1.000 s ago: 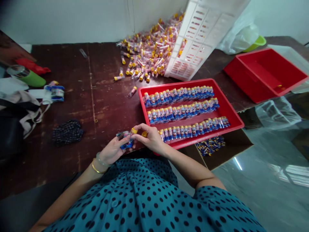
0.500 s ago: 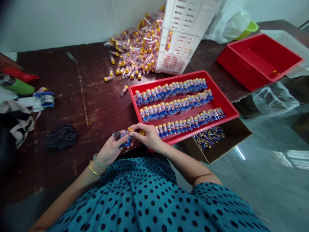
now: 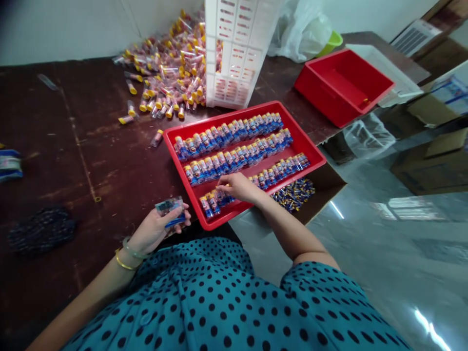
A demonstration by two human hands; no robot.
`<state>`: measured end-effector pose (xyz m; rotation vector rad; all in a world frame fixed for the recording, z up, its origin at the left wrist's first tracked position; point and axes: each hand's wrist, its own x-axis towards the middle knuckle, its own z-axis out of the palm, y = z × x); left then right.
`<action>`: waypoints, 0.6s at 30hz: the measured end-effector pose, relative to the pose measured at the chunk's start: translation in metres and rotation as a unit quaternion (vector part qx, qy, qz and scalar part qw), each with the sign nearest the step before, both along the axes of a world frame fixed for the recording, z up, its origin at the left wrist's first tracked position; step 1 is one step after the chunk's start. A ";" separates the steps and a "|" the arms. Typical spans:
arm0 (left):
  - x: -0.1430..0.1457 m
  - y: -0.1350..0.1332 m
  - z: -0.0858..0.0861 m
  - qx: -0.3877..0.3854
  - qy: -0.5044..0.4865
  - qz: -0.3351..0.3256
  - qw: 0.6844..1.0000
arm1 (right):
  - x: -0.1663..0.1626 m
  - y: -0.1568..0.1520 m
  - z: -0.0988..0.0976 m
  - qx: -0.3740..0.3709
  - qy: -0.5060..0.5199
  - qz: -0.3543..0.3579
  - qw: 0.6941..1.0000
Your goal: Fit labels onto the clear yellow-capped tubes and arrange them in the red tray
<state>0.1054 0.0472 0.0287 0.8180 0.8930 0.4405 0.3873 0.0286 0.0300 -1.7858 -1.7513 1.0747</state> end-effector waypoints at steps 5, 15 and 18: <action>0.017 0.002 0.004 -0.012 -0.011 0.023 1.000 | -0.004 0.001 -0.002 0.057 0.048 -0.140 0.987; 0.040 0.003 0.000 0.021 -0.025 0.055 0.998 | -0.061 -0.003 0.027 0.010 0.254 0.006 0.967; 0.033 0.004 0.001 0.002 -0.009 0.037 0.999 | -0.058 0.001 0.024 -0.007 0.278 -0.015 0.960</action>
